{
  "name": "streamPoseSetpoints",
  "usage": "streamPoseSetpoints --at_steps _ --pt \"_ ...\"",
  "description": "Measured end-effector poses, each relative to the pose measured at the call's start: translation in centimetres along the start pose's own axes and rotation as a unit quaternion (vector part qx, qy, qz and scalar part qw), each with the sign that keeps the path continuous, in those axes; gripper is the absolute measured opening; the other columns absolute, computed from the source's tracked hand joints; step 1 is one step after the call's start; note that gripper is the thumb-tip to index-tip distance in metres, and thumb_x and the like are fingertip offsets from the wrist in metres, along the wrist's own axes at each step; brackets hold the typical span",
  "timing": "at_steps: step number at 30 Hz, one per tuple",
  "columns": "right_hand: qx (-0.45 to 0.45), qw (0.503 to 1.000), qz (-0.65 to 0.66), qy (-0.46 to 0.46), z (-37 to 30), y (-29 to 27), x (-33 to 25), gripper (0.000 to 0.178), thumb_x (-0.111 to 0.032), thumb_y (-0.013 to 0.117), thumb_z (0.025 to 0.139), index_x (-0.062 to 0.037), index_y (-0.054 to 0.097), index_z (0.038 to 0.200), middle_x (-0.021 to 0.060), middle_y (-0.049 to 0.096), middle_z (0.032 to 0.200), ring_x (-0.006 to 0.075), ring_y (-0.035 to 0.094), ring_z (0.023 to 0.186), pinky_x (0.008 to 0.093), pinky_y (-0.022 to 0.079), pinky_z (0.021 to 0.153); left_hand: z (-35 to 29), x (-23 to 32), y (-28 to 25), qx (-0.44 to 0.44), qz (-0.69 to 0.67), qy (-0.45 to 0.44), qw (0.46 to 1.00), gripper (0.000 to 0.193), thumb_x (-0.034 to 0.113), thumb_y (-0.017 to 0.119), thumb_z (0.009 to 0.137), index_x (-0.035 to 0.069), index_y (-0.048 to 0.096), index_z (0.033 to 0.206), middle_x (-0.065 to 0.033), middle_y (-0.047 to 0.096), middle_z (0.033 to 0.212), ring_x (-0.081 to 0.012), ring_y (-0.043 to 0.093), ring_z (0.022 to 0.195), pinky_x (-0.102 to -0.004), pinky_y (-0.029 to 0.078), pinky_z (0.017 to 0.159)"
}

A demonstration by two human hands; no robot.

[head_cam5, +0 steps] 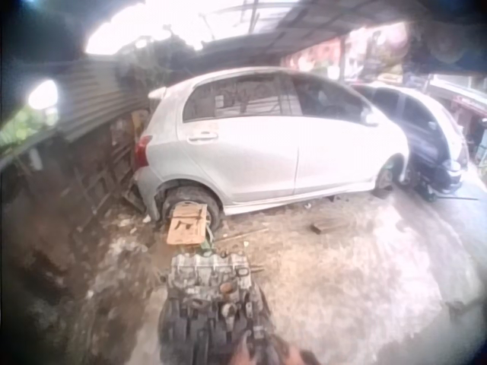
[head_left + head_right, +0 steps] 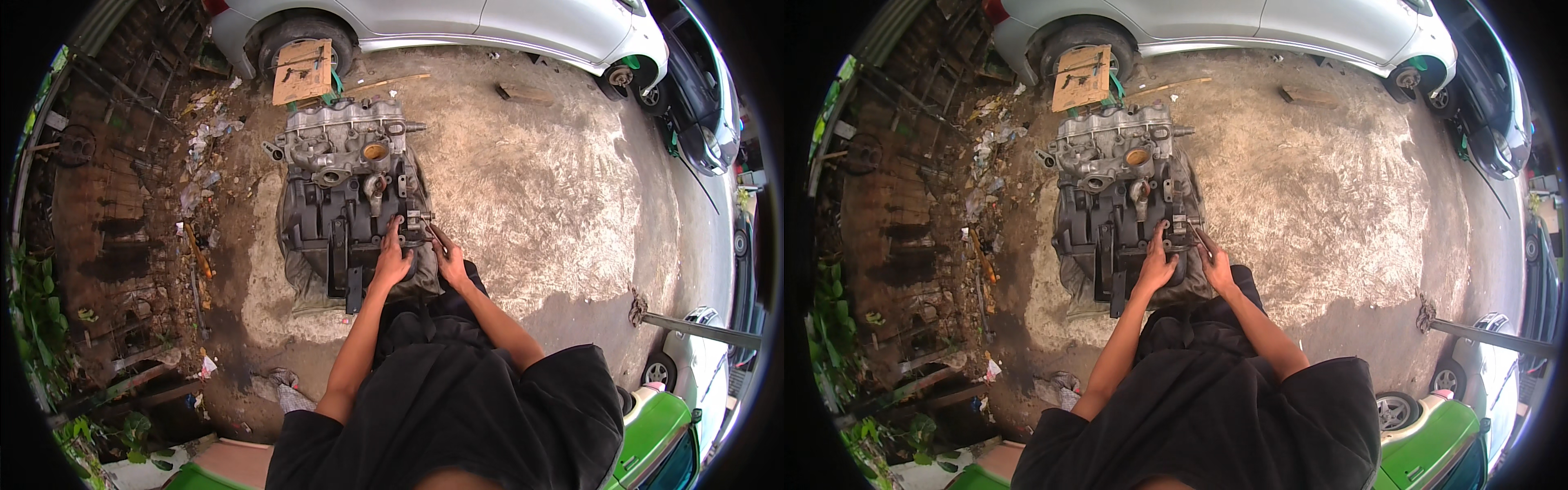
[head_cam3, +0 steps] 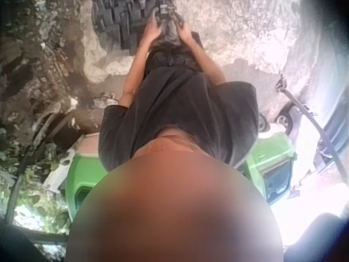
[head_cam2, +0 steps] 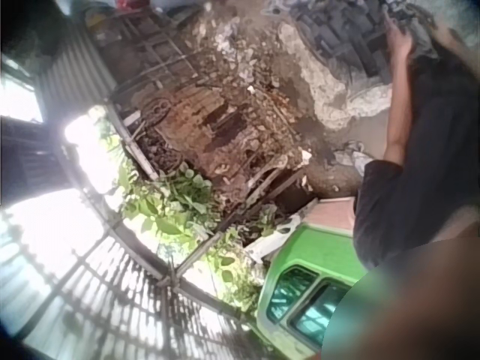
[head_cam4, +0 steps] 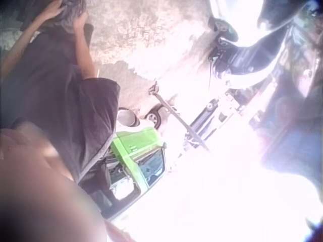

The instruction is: The person uses a wrench to tighten bolts on a car engine block resting on the ground. They repeatedly reposition the wrench and apply torque to different bolt locations on the engine.

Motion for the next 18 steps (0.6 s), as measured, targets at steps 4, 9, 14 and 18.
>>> streamPoseSetpoints --at_steps 4,9,14,18 --pt "-0.015 1.000 -0.007 -0.002 -0.3 0.1 -0.5 0.043 -0.017 0.054 0.101 -0.0041 0.051 0.142 0.0227 0.059 0.135 0.0346 0.058 0.126 0.0403 0.046 0.103 0.0 -0.1 0.1 -0.003 -0.002 -0.003 1.000 0.093 0.005 0.066 0.087 0.014 0.008 0.159 -0.0165 0.016 0.164 -0.0359 0.016 0.151 -0.0465 0.019 0.122" --pt "-0.032 0.998 -0.060 -0.020 -0.9 0.8 -1.1 0.054 -0.019 0.057 0.099 -0.0046 0.041 0.149 0.0259 0.053 0.139 0.0402 0.052 0.129 0.0443 0.042 0.107 0.0 -0.2 0.1 0.000 0.011 0.002 1.000 0.092 0.005 0.066 0.088 0.014 0.008 0.159 -0.0161 0.015 0.164 -0.0361 0.014 0.152 -0.0481 0.018 0.122" --pt "-0.057 0.985 -0.160 -0.044 -1.2 1.4 -1.2 0.064 -0.016 0.058 0.096 -0.0048 0.032 0.153 0.0300 0.055 0.131 0.0475 0.053 0.119 0.0480 0.044 0.104 0.0 -0.2 0.2 0.020 0.038 0.015 0.999 0.093 0.003 0.067 0.087 0.017 0.009 0.159 -0.0177 0.017 0.163 -0.0400 0.022 0.148 -0.0468 0.030 0.118" --pt "-0.058 0.978 -0.194 -0.053 -1.2 1.4 -1.0 0.062 -0.016 0.058 0.096 -0.0036 0.034 0.152 0.0305 0.056 0.128 0.0462 0.053 0.117 0.0483 0.044 0.103 0.0 -0.3 0.3 0.017 0.029 0.010 0.999 0.093 0.003 0.067 0.087 0.017 0.009 0.159 -0.0177 0.017 0.163 -0.0404 0.021 0.149 -0.0472 0.030 0.118"
Point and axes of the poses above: each hand's wrist, its own z-axis towards the middle knuckle, its own y-axis out of the palm, x = y × z, the point moved 4 cm from there along z, towards the middle knuckle
